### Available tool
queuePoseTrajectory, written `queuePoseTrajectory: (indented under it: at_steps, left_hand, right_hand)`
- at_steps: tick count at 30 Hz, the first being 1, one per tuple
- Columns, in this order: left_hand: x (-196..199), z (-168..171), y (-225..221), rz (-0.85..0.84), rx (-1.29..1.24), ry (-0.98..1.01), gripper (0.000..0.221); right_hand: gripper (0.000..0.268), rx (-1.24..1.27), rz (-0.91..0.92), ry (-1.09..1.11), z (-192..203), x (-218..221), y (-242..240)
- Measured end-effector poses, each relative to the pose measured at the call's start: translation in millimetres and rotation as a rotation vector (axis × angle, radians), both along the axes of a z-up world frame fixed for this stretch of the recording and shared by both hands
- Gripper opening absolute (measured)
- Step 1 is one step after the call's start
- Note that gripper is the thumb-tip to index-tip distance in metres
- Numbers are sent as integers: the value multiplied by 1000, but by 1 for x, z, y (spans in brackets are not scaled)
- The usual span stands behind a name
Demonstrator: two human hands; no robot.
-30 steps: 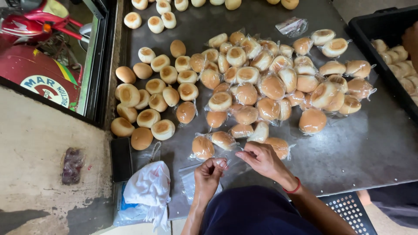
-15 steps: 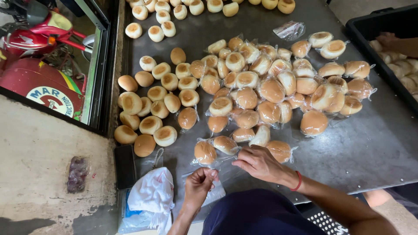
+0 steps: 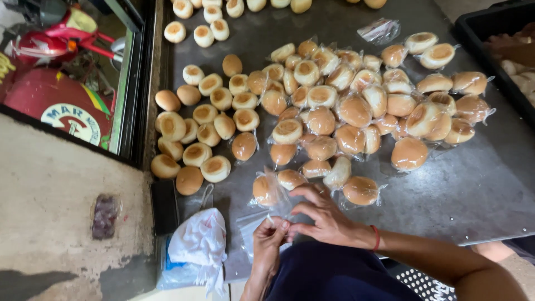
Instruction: The person packs bread rolls into plastic bags by hand on a metal surface.
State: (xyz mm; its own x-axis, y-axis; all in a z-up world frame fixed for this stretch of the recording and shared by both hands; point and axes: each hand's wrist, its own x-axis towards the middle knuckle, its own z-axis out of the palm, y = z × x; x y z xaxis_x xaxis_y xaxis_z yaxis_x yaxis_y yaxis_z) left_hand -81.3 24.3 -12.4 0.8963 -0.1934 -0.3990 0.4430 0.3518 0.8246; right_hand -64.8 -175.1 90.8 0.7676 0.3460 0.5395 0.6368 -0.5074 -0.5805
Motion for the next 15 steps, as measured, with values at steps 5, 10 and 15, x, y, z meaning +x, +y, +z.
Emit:
queuePoseTrajectory:
  at_steps: [5, 10, 15]
  left_hand:
    - [-15, -15, 6, 126, -288, 17, 8]
    - [-24, 23, 33, 185, -247, -187, 6]
    - [-22, 69, 42, 571, 331, -199, 38]
  right_hand:
    - [9, 142, 76, 283, -56, 9, 17]
    - [10, 121, -65, 161, -102, 65, 37]
    - [39, 155, 142, 280, -105, 147, 84]
